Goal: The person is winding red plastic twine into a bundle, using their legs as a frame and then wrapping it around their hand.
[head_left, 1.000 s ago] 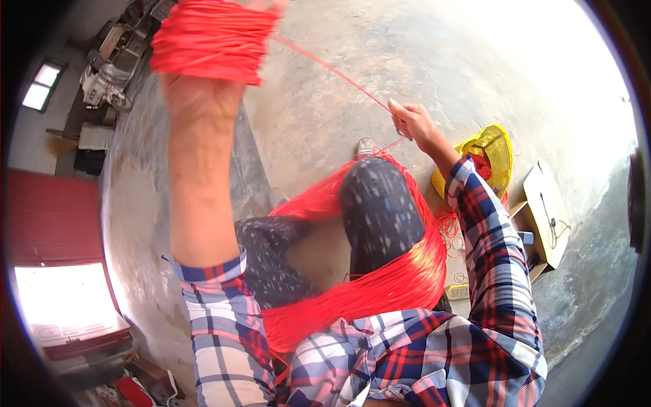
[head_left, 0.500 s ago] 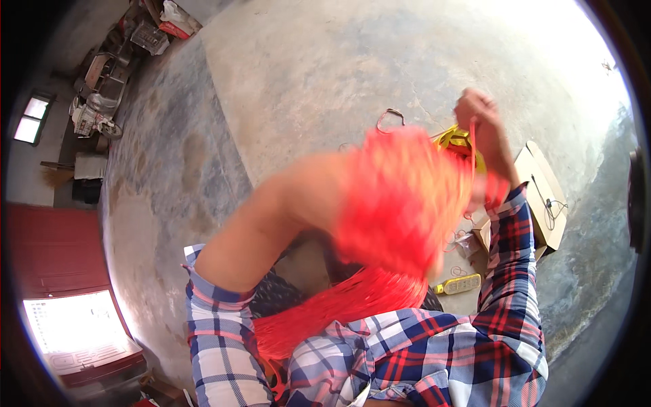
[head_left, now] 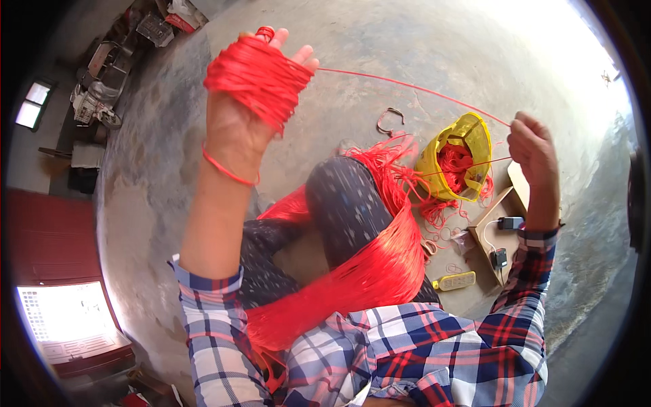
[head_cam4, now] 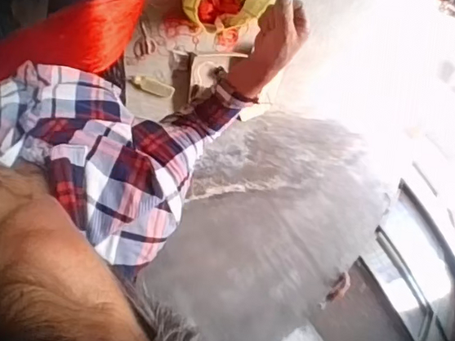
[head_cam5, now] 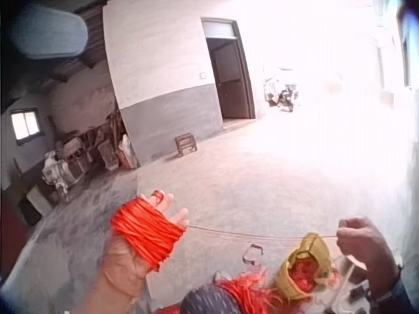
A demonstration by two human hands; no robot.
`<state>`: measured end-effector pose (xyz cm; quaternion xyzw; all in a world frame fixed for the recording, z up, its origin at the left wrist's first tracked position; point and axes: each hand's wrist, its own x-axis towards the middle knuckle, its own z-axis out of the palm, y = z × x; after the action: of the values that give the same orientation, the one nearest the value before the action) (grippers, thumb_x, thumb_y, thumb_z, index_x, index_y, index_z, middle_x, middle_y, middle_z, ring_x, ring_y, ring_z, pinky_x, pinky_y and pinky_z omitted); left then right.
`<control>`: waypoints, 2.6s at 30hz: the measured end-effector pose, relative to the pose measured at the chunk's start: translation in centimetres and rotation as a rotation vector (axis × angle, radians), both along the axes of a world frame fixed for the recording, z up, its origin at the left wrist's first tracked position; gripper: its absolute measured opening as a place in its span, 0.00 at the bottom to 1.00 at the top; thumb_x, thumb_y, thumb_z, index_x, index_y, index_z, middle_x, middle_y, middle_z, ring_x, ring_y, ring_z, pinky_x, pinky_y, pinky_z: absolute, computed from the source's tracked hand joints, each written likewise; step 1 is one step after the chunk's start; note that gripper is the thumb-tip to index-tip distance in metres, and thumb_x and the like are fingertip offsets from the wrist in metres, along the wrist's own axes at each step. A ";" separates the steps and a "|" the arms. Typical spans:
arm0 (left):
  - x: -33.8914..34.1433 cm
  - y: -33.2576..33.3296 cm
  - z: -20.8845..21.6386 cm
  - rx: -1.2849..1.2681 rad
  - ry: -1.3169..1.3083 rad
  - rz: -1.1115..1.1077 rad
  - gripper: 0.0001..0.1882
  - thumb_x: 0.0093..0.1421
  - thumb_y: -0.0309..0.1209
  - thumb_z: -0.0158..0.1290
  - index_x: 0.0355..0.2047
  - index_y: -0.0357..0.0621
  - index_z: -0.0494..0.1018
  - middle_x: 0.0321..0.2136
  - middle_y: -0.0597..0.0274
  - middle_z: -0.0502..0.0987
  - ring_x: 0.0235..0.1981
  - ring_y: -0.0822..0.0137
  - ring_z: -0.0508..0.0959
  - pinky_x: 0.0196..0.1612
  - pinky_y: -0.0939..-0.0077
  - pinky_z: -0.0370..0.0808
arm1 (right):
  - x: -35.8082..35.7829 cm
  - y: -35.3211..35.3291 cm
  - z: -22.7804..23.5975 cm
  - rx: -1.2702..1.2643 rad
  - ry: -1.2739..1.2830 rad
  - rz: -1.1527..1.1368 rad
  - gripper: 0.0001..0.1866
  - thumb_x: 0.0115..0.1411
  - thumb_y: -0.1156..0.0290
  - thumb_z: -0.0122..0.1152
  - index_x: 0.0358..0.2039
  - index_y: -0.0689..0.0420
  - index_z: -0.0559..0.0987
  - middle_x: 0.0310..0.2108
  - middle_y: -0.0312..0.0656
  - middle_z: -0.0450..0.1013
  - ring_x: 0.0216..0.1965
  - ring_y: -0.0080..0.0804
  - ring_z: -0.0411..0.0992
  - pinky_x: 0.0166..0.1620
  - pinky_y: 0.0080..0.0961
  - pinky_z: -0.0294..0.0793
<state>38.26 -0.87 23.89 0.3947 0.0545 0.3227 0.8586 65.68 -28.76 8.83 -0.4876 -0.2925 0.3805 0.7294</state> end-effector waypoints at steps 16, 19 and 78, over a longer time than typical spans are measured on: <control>-8.6 3.3 -4.2 0.926 0.768 0.347 0.30 0.58 0.25 0.58 0.59 0.36 0.62 0.25 0.73 0.71 0.27 0.79 0.71 0.46 0.79 0.72 | -9.6 7.0 0.8 -0.171 -0.489 0.589 0.11 0.60 0.68 0.63 0.25 0.62 0.76 0.20 0.26 0.66 0.25 0.13 0.62 0.28 0.16 0.62; -12.6 8.5 -5.8 1.606 0.936 0.278 0.30 0.58 0.26 0.57 0.60 0.35 0.61 0.37 0.64 0.76 0.37 0.72 0.75 0.52 0.70 0.73 | -10.7 5.9 3.9 -0.081 -0.478 0.558 0.11 0.60 0.69 0.62 0.26 0.63 0.76 0.19 0.27 0.66 0.24 0.13 0.62 0.28 0.16 0.62; -16.6 -6.2 -11.2 0.693 1.188 -0.658 0.25 0.50 0.54 0.62 0.35 0.45 0.78 0.26 0.61 0.76 0.30 0.70 0.75 0.33 0.75 0.73 | -26.2 16.8 3.8 0.593 -0.939 0.925 0.30 0.18 0.79 0.71 0.30 0.53 0.71 0.35 0.36 0.69 0.43 0.42 0.67 0.46 0.34 0.69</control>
<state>21.70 -7.06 12.72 0.7447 0.2824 -0.2178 0.5641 39.49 -11.98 12.65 -0.2076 -0.8424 0.3054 0.3924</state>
